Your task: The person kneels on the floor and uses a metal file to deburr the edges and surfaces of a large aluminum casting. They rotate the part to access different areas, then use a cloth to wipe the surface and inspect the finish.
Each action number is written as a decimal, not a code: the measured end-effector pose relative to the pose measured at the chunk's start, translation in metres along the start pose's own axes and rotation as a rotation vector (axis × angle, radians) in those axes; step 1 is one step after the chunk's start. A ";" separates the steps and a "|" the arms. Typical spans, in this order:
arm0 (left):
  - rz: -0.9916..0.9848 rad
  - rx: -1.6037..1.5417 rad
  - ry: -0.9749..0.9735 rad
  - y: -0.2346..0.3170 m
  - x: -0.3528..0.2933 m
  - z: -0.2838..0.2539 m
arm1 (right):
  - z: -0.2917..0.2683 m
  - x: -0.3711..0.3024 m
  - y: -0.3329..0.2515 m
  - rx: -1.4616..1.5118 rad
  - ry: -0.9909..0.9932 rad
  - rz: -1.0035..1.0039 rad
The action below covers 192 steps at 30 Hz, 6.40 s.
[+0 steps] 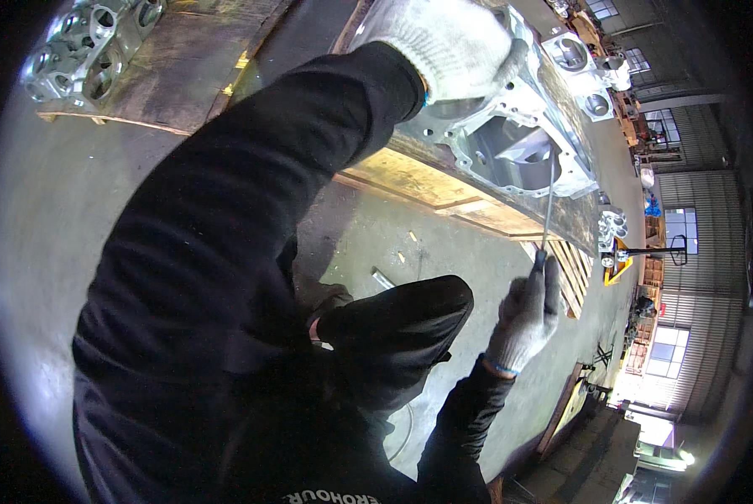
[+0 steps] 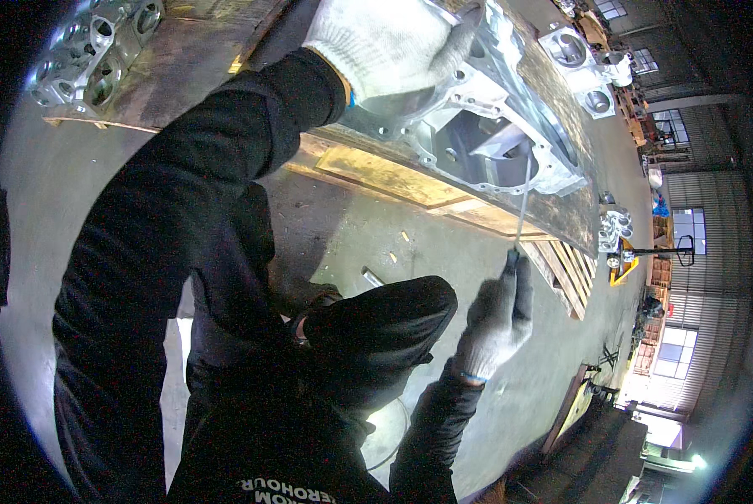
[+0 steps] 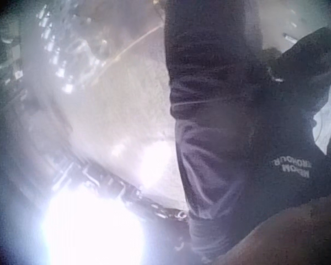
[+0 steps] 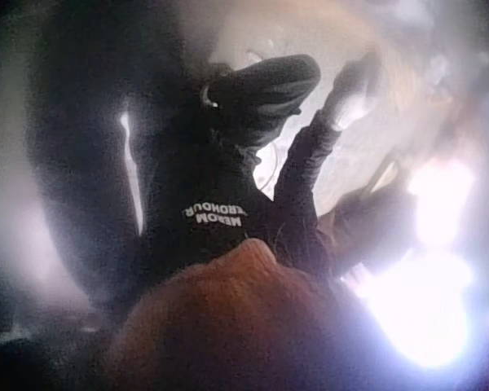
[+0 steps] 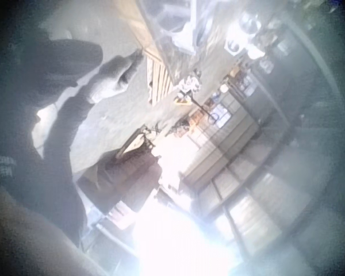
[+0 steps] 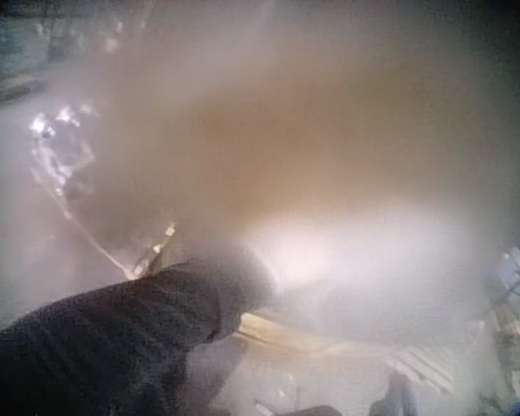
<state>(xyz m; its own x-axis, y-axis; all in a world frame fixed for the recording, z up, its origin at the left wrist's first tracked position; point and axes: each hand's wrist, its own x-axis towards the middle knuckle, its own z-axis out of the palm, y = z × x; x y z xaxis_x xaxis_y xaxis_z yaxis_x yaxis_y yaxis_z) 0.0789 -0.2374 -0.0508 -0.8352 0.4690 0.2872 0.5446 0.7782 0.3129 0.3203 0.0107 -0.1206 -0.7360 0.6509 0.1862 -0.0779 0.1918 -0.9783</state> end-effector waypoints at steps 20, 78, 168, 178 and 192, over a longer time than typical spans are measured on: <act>0.090 0.183 0.589 -0.003 -0.001 0.034 | 0.038 0.029 0.013 0.244 -0.141 0.325; 0.040 0.153 0.542 0.010 -0.007 0.017 | 0.080 0.041 0.003 0.397 -0.351 0.249; 0.252 -0.137 -0.180 0.164 -0.026 0.079 | 0.021 0.041 -0.007 1.140 -0.469 0.842; 0.085 -0.381 -0.306 0.156 -0.015 0.062 | 0.024 0.047 -0.009 1.085 -0.394 0.791; 0.279 -0.242 -0.309 0.163 -0.024 0.074 | 0.017 0.047 -0.007 1.008 -0.218 1.019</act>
<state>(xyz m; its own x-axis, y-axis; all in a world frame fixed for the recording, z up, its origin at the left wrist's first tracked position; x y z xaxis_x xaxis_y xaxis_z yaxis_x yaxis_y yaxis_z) 0.1822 -0.0910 -0.0741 -0.6183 0.7769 0.1187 0.7228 0.5028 0.4740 0.2752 0.0276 -0.1068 -0.8381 0.0461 -0.5436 0.1687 -0.9257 -0.3386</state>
